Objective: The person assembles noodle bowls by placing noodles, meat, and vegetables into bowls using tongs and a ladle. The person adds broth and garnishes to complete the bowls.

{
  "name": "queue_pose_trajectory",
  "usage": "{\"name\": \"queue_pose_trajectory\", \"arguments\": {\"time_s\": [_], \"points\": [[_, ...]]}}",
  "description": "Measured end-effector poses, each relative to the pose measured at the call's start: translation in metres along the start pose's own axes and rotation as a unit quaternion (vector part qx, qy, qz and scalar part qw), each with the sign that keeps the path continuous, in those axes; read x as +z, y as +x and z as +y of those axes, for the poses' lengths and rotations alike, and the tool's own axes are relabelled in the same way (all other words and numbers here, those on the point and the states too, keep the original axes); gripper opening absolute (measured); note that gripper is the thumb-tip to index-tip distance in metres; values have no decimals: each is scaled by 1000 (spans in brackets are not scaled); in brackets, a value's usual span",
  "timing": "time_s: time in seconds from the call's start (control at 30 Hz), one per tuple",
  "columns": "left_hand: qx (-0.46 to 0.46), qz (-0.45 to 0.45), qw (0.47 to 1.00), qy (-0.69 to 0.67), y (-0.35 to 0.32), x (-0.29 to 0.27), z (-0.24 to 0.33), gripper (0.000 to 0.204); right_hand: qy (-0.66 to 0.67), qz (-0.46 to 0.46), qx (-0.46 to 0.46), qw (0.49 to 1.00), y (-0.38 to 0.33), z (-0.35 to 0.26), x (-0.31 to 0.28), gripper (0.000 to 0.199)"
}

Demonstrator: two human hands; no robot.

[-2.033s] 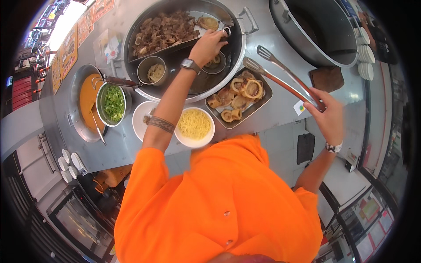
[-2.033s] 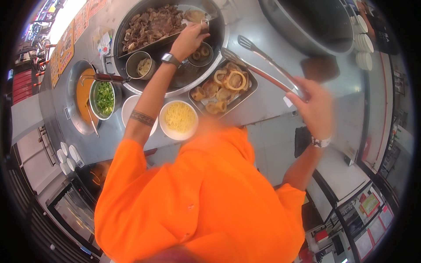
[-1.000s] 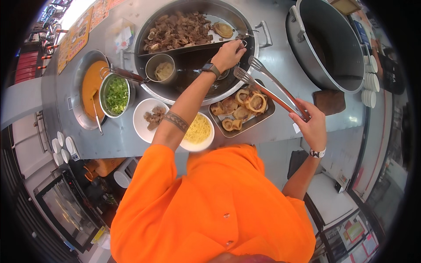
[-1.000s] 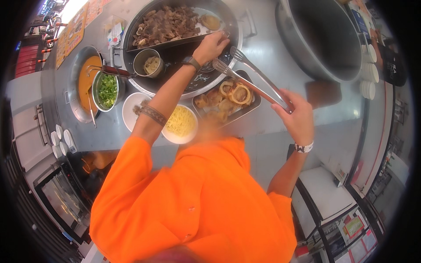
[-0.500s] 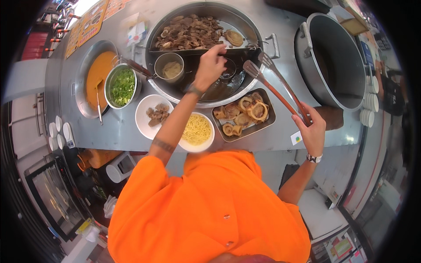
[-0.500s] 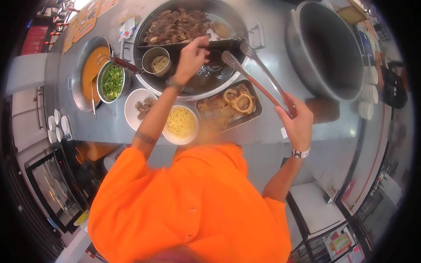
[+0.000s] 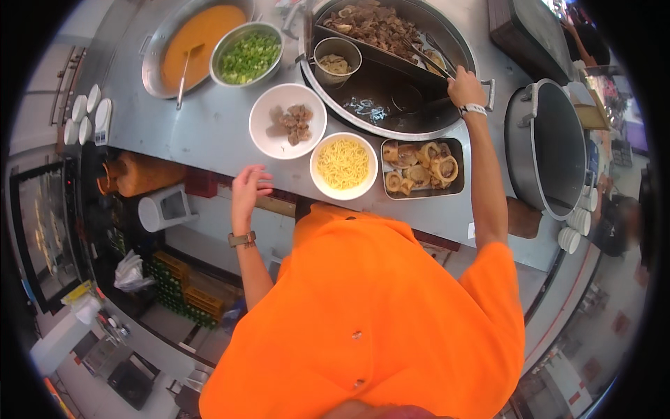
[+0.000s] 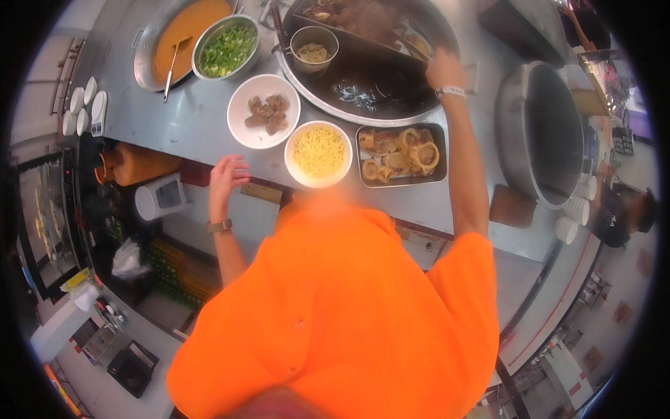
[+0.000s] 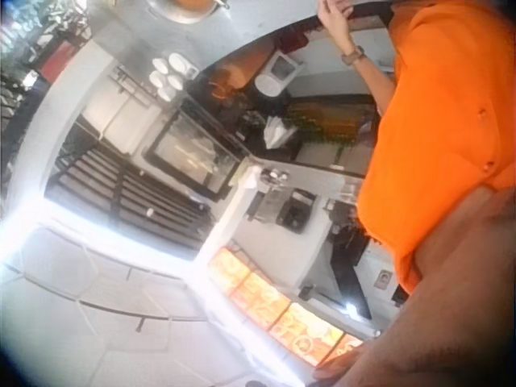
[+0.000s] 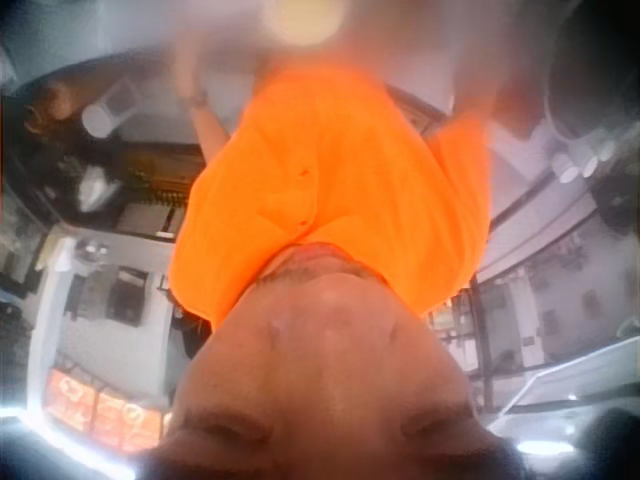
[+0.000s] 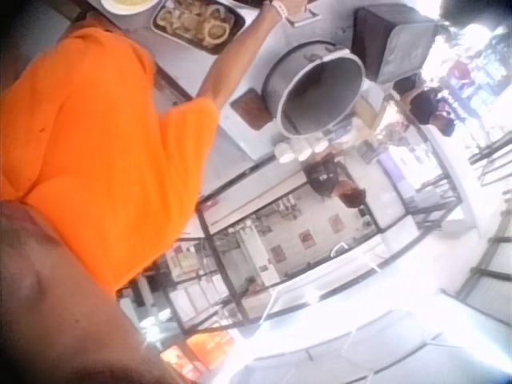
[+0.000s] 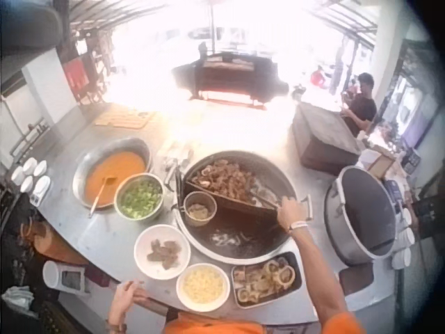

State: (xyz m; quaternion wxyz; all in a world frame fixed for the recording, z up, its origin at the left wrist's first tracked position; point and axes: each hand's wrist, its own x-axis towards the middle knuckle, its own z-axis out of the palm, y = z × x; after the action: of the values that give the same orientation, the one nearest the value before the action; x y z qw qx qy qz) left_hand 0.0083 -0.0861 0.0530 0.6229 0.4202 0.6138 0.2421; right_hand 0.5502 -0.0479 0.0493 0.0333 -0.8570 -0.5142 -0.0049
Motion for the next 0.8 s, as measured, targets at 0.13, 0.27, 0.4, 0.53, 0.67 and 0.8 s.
{"name": "queue_pose_trajectory", "arguments": {"time_s": [0.13, 0.27, 0.4, 0.53, 0.67, 0.8], "points": [[-73, -197, 978, -2, -17, 37, -22, 51, -54, -52, 6, 997, 20, -9, 10, 33], [-75, -250, 964, -45, -10, 78, -21, 60, -86, -31, 24, 996, 18, 5, 24, 33], [-51, -261, 955, -132, 0, 89, -32, 59, -92, 50, 22, 994, -19, -34, -16, 36], [-16, -244, 966, -87, 5, 92, -34, 59, 97, 177, -92, 975, -50, -36, -33, 31], [-19, -214, 974, -76, -7, 84, -30, 57, 355, 104, -47, 928, -111, -61, -62, 20], [-32, -199, 975, -92, -17, 77, -38, 56, 339, 161, -55, 925, -131, -50, -45, 16]]}}
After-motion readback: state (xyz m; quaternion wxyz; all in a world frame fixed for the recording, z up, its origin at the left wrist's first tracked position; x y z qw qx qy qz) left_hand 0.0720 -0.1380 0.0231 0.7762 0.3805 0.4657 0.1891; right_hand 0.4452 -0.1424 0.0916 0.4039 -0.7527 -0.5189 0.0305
